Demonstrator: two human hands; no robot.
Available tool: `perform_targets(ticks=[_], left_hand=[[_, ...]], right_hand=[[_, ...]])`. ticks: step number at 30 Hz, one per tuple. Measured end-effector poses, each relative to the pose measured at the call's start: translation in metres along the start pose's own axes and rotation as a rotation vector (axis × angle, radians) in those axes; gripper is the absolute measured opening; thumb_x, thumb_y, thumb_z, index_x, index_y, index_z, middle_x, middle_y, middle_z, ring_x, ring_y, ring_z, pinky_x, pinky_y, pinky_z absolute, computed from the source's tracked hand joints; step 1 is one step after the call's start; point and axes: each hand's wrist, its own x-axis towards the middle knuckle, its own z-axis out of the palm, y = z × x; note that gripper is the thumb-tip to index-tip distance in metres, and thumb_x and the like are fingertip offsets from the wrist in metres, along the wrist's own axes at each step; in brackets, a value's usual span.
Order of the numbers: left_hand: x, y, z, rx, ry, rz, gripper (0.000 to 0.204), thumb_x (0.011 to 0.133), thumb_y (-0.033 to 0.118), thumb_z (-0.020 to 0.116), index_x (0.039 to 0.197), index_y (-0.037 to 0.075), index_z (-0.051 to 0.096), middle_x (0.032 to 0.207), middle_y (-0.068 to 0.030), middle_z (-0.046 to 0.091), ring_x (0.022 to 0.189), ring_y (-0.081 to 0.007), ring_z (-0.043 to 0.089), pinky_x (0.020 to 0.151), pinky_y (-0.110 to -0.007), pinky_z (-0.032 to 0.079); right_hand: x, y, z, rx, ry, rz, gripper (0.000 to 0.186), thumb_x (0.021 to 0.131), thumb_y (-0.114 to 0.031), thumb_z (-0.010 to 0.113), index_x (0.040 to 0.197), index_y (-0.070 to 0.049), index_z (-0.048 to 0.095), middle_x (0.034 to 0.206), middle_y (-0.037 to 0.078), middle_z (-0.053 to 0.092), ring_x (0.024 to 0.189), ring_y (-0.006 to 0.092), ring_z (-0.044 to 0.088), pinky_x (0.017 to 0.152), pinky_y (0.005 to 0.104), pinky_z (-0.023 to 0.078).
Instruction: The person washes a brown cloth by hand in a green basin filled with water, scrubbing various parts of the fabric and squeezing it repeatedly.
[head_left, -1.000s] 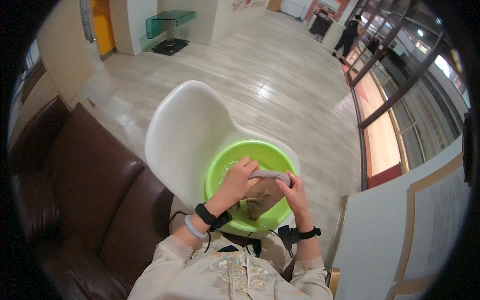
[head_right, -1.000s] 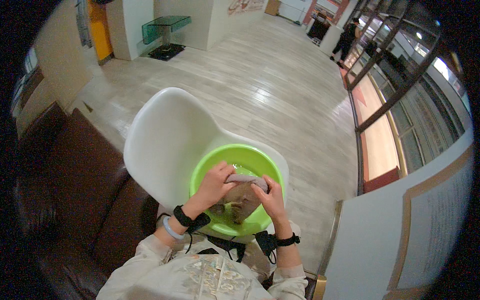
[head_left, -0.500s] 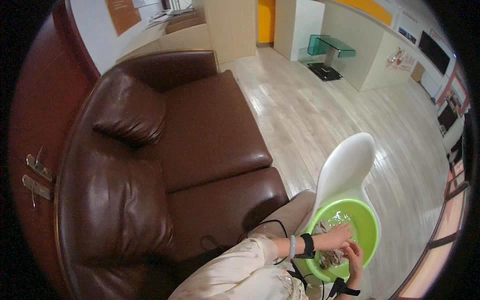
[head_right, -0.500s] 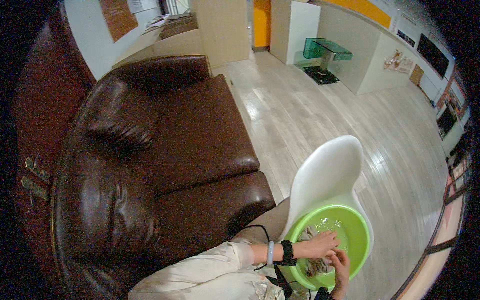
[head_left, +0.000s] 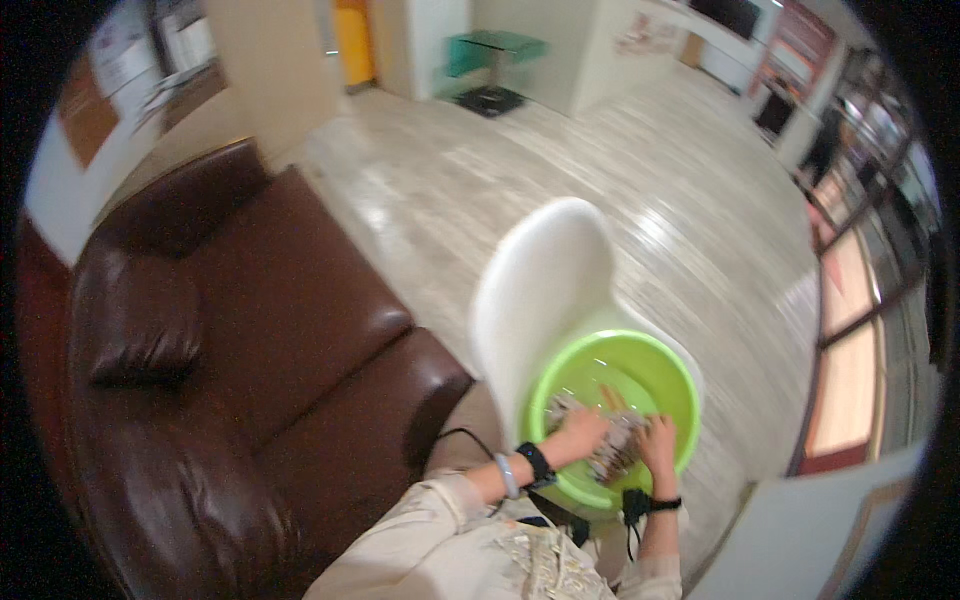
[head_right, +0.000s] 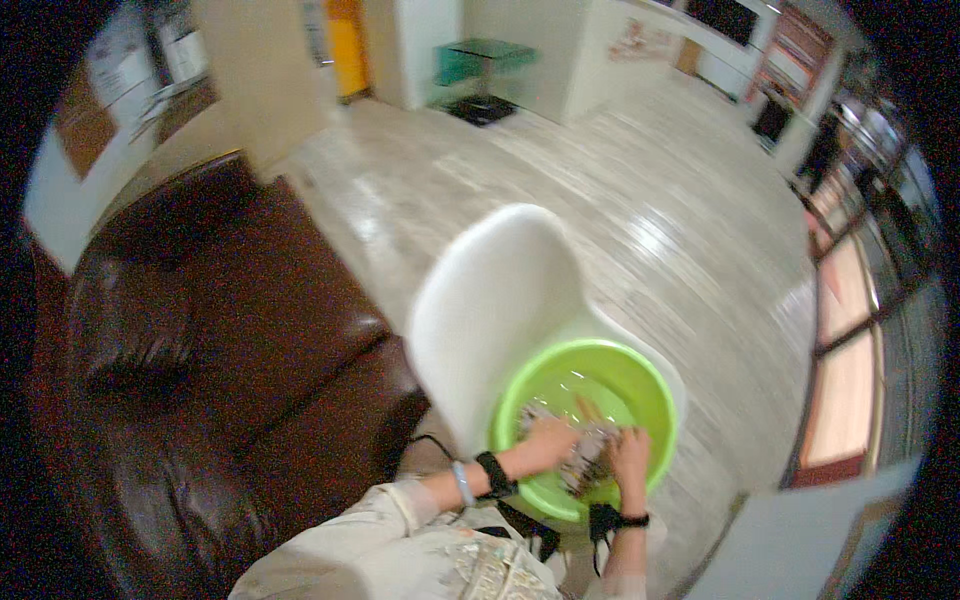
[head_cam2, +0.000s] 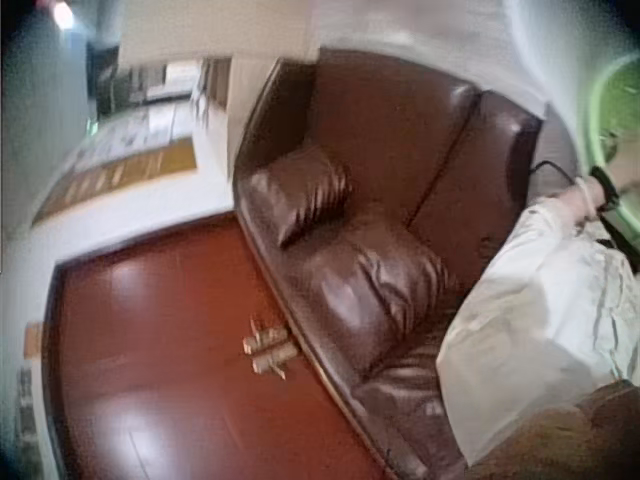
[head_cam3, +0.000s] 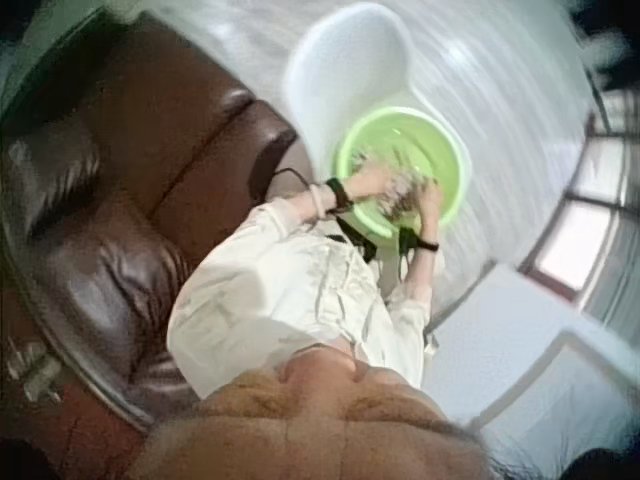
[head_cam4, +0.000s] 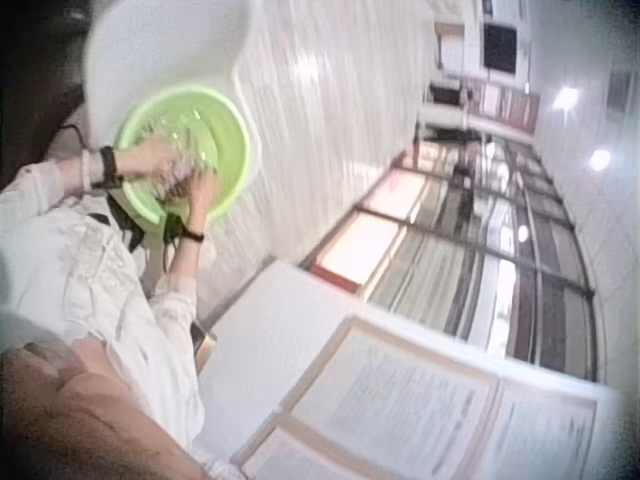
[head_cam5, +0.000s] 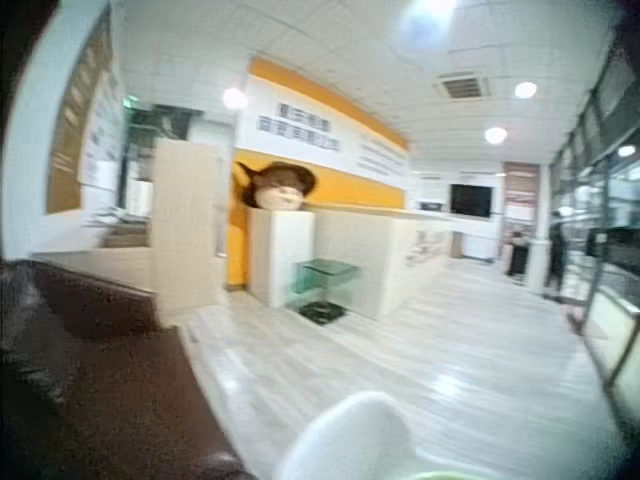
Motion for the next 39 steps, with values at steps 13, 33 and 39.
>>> perform_targets(ticks=[13,33,39], left_hand=[[0.036,-0.012,0.016,0.085,0.135,-0.150,0.028,0.080,0.017,0.057,0.106,0.007,0.054,0.102,-0.0158,0.054,0.095,-0.0331,0.053,0.079,-0.044,0.043],[0.039,-0.029,0.028,-0.286,0.196,-0.281,0.026,0.087,0.031,0.052,0.091,0.007,0.061,0.084,-0.0196,0.061,0.081,-0.0357,0.059,0.067,-0.045,0.045],[0.053,-0.061,0.084,-1.293,0.238,-0.613,0.038,0.091,0.037,0.045,0.098,0.001,0.057,0.091,-0.0158,0.062,0.080,-0.0279,0.060,0.068,-0.040,0.048]], right_hand=[[0.036,-0.007,0.037,0.115,-0.311,0.200,0.028,0.076,-0.021,0.057,0.098,-0.004,0.053,0.080,0.021,0.062,0.078,0.0386,0.060,0.070,0.0473,0.048],[0.038,0.007,0.059,0.186,0.153,0.327,0.018,0.068,-0.013,0.060,0.076,0.002,0.056,0.067,0.023,0.056,0.066,0.0388,0.057,0.061,0.0429,0.046],[0.037,-0.061,0.032,0.613,-0.221,0.448,0.031,0.078,-0.029,0.057,0.079,0.002,0.059,0.067,0.014,0.059,0.063,0.0173,0.055,0.058,0.0337,0.044]])
